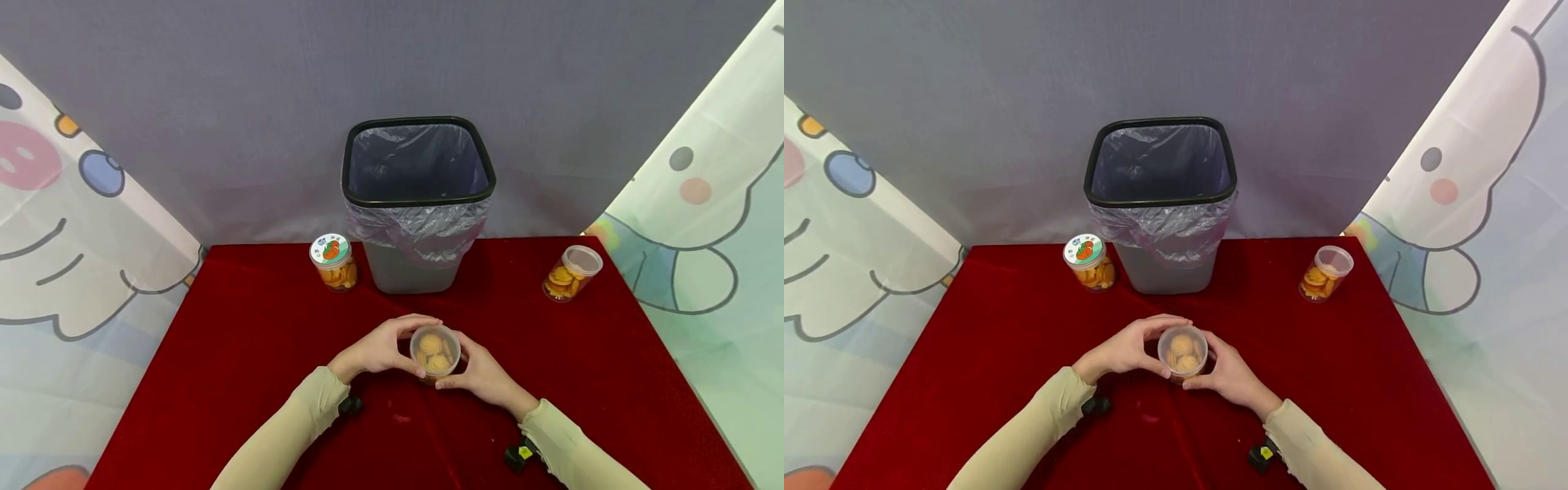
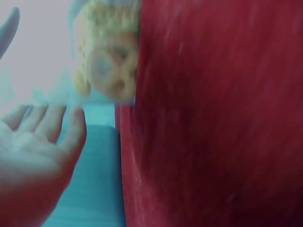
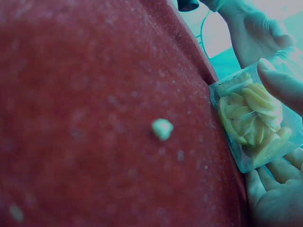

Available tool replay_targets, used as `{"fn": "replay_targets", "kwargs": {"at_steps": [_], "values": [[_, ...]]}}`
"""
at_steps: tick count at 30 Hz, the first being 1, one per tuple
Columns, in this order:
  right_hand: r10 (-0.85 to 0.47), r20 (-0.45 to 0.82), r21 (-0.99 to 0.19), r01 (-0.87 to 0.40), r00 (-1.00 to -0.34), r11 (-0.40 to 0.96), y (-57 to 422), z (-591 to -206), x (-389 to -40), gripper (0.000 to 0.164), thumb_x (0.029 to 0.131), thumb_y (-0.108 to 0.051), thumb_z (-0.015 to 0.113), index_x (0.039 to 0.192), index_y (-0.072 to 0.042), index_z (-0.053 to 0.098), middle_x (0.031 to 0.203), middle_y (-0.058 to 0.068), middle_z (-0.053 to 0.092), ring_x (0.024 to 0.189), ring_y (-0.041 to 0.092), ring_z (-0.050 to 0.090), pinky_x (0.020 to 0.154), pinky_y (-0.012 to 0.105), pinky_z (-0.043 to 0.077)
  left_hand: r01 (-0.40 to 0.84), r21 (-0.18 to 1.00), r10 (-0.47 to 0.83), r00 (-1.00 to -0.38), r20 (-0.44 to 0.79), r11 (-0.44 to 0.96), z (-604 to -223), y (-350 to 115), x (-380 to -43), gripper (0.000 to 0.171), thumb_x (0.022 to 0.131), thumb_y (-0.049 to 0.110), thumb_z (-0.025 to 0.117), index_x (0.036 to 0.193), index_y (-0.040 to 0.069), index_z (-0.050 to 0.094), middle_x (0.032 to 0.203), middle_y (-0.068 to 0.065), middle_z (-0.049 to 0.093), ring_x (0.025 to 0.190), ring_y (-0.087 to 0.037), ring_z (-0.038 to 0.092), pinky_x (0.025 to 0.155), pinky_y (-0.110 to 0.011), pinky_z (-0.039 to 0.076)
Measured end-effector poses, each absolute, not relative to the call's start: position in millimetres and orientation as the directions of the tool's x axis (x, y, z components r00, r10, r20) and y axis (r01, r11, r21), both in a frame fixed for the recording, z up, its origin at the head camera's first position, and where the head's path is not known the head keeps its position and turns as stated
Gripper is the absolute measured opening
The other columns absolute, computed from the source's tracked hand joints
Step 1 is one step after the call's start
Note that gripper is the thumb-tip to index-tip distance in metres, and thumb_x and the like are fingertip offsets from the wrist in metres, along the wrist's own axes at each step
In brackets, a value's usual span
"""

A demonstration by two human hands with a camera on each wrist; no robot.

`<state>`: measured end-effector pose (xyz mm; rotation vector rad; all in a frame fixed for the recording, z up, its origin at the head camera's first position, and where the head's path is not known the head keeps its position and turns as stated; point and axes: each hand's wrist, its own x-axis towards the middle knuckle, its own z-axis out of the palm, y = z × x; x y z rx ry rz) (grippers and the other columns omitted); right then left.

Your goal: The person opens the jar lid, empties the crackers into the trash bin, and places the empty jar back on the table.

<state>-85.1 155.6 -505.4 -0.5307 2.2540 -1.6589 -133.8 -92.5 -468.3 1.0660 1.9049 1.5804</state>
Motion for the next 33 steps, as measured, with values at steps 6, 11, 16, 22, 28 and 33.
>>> {"fn": "replay_targets", "kwargs": {"at_steps": [6, 11, 16, 22, 28, 33], "values": [[-0.456, -0.009, -0.956, -0.126, -0.890, 0.265, 154.5, -506.4, -84.6, 0.090, 0.072, -0.026, 0.092, 0.147, -0.016, 0.044, 0.142, 0.004, 0.052, 0.130, 0.024, 0.051, 0.101, 0.024, 0.043, 0.298, 0.945, 0.668, -0.732, 0.135, 0.136, -468.3, -88.2, -114.0, 0.082, 0.077, 0.011, 0.088, 0.148, 0.017, 0.047, 0.147, 0.003, 0.047, 0.130, -0.020, 0.050, 0.106, -0.036, 0.042], [-0.454, 0.001, -0.956, -0.134, -0.891, 0.262, 154.7, -505.8, -84.2, 0.091, 0.071, -0.025, 0.093, 0.147, -0.015, 0.044, 0.141, 0.004, 0.052, 0.128, 0.025, 0.052, 0.100, 0.024, 0.044, 0.301, 0.934, 0.557, -0.817, 0.149, 0.191, -467.3, -81.9, -99.2, 0.082, 0.074, 0.018, 0.091, 0.145, 0.015, 0.051, 0.143, 0.006, 0.050, 0.127, -0.019, 0.051, 0.104, -0.037, 0.043], [-0.455, -0.013, -0.960, -0.116, -0.890, 0.255, 154.9, -504.8, -84.4, 0.090, 0.071, -0.024, 0.092, 0.146, -0.019, 0.045, 0.140, 0.001, 0.053, 0.126, 0.021, 0.053, 0.100, 0.025, 0.044, 0.332, 0.891, 0.455, -0.874, 0.168, 0.309, -466.1, -75.7, -86.3, 0.083, 0.074, 0.028, 0.091, 0.145, 0.012, 0.051, 0.144, 0.005, 0.050, 0.129, -0.018, 0.050, 0.105, -0.042, 0.042], [-0.457, -0.011, -0.962, -0.116, -0.889, 0.248, 154.9, -504.9, -84.1, 0.088, 0.072, -0.025, 0.092, 0.146, -0.019, 0.044, 0.140, 0.001, 0.053, 0.126, 0.021, 0.054, 0.099, 0.027, 0.045, 0.331, 0.851, 0.381, -0.909, 0.171, 0.408, -462.5, -69.7, -75.0, 0.088, 0.073, 0.034, 0.091, 0.146, 0.011, 0.049, 0.146, 0.003, 0.048, 0.132, -0.017, 0.048, 0.107, -0.042, 0.041], [-0.449, 0.006, -0.953, -0.142, -0.894, 0.269, 154.8, -506.3, -83.5, 0.090, 0.073, -0.027, 0.091, 0.148, -0.017, 0.043, 0.143, 0.004, 0.051, 0.130, 0.025, 0.050, 0.101, 0.025, 0.043, 0.325, 0.864, 0.381, -0.909, 0.172, 0.385, -462.6, -73.2, -74.4, 0.095, 0.071, 0.042, 0.090, 0.150, 0.019, 0.043, 0.149, 0.004, 0.044, 0.136, -0.018, 0.044, 0.108, -0.045, 0.040], [-0.447, -0.006, -0.951, -0.134, -0.894, 0.280, 155.1, -505.7, -84.4, 0.091, 0.072, -0.023, 0.092, 0.148, -0.014, 0.043, 0.140, 0.006, 0.052, 0.128, 0.026, 0.052, 0.100, 0.026, 0.044, 0.365, 0.878, 0.448, -0.870, 0.204, 0.309, -460.9, -84.7, -88.2, 0.093, 0.073, 0.035, 0.090, 0.151, 0.026, 0.041, 0.152, 0.006, 0.041, 0.137, -0.020, 0.042, 0.104, -0.046, 0.042]]}}
